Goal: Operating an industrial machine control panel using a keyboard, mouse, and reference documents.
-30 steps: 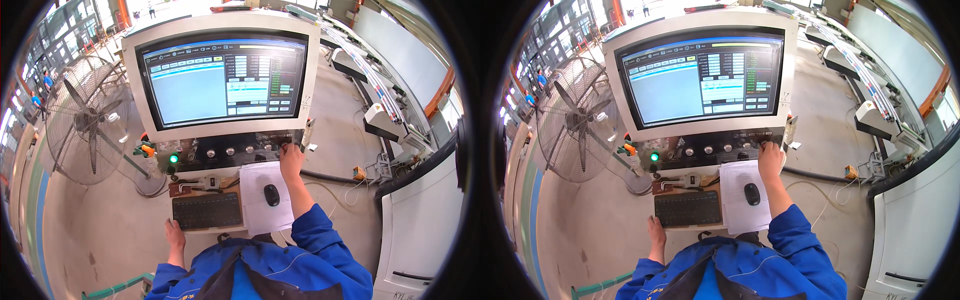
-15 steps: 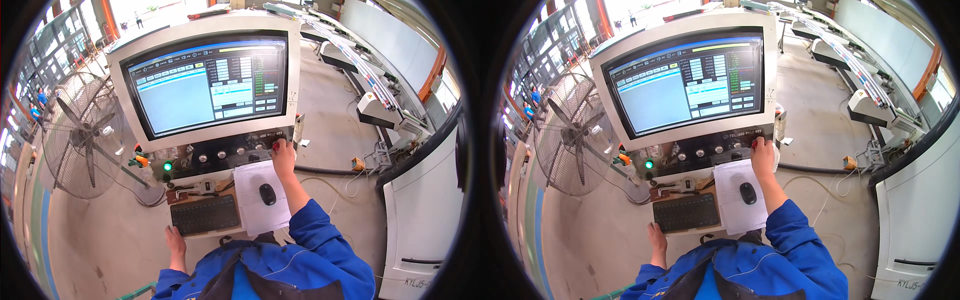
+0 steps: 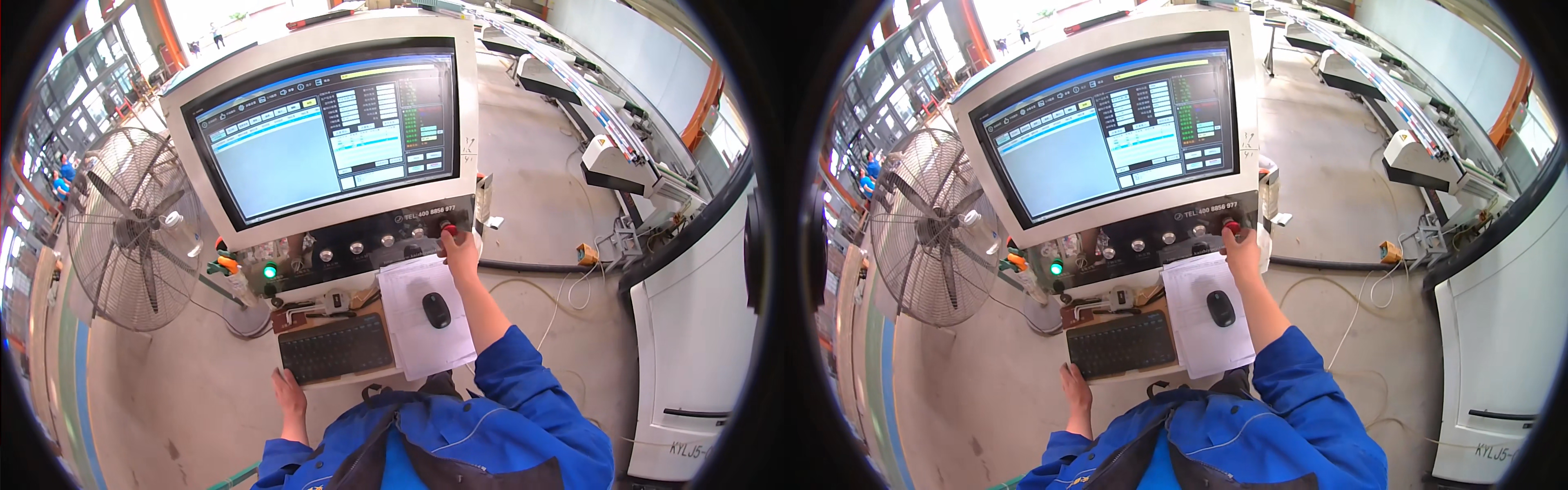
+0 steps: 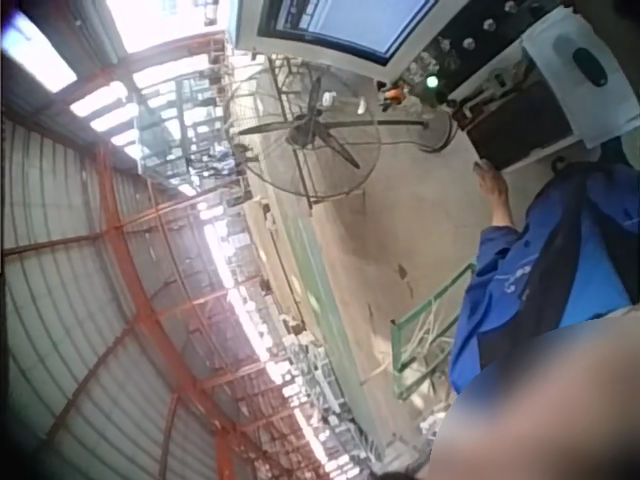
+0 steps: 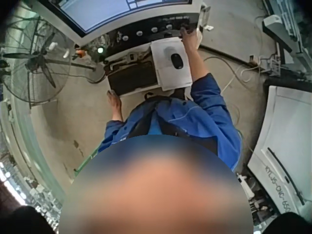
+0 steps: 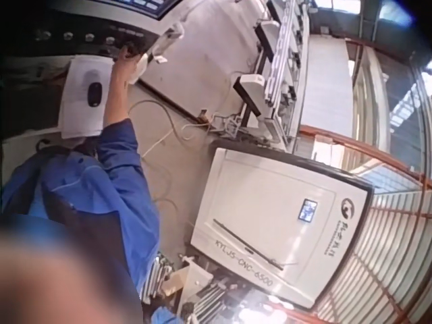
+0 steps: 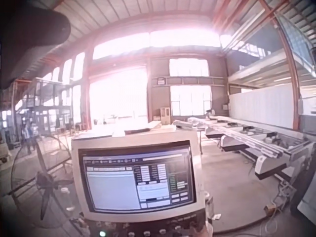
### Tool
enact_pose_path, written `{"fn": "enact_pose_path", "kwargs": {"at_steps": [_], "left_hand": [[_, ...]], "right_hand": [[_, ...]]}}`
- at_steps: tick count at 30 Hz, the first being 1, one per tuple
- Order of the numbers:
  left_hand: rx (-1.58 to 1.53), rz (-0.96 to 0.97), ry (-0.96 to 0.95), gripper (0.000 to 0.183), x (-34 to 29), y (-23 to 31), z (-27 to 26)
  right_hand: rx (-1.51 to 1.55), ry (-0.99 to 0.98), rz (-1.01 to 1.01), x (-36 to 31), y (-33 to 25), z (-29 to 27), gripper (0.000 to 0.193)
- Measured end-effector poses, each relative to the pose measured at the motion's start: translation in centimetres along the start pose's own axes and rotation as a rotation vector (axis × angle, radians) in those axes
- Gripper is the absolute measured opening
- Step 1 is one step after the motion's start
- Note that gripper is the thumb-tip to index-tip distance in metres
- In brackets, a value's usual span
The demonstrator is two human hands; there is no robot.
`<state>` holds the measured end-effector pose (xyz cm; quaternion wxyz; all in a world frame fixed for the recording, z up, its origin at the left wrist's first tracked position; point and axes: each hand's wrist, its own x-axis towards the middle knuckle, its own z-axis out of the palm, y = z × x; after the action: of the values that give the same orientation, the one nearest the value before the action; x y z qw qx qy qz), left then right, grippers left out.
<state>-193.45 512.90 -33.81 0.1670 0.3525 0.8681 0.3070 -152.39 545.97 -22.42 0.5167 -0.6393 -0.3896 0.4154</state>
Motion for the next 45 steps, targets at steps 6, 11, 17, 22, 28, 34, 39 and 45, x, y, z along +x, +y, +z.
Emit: {"fn": "enact_pose_path", "kwargs": {"at_steps": [6, 11, 17, 22, 28, 34, 39, 45], "left_hand": [[0.009, 0.009, 0.012, 0.059, 0.0, -0.1, 0.2], [0.033, 0.013, 0.009, 0.059, 0.2, 0.0, 0.0], [0.033, -0.002, 0.019, 0.059, 0.1, 0.2, 0.1], [0.039, 0.010, 0.030, 0.058, 0.3, 0.1, 0.3], [-0.002, -0.019, 0.043, 0.056, 0.5, -0.3, 0.8], [0.008, -0.028, 0.045, 0.055, 1.0, -1.4, 1.2], [0.046, 0.025, 0.087, 0.058, 1.0, -2.2, 1.5], [0.059, 0.042, 0.090, 0.058, 0.9, -2.1, 1.4]], "right_hand": [[-0.459, -0.036, -0.569, -8.2, 6.2, -3.9, 0.059], [-0.750, -0.228, -0.750, -12.0, 8.7, -5.3, 0.066], [-0.787, -0.251, -0.756, -12.5, 9.1, -5.1, 0.061], [-0.772, -0.263, -0.772, -12.3, 9.5, -5.1, 0.057], [-0.739, -0.201, -0.788, -11.9, 10.0, -5.2, 0.057], [-0.756, -0.194, -0.770, -12.0, 9.9, -5.0, 0.054], [-0.728, -0.193, -0.745, -11.9, 9.9, -5.0, 0.054], [-0.730, -0.186, -0.742, -11.9, 10.1, -5.0, 0.053]]}}
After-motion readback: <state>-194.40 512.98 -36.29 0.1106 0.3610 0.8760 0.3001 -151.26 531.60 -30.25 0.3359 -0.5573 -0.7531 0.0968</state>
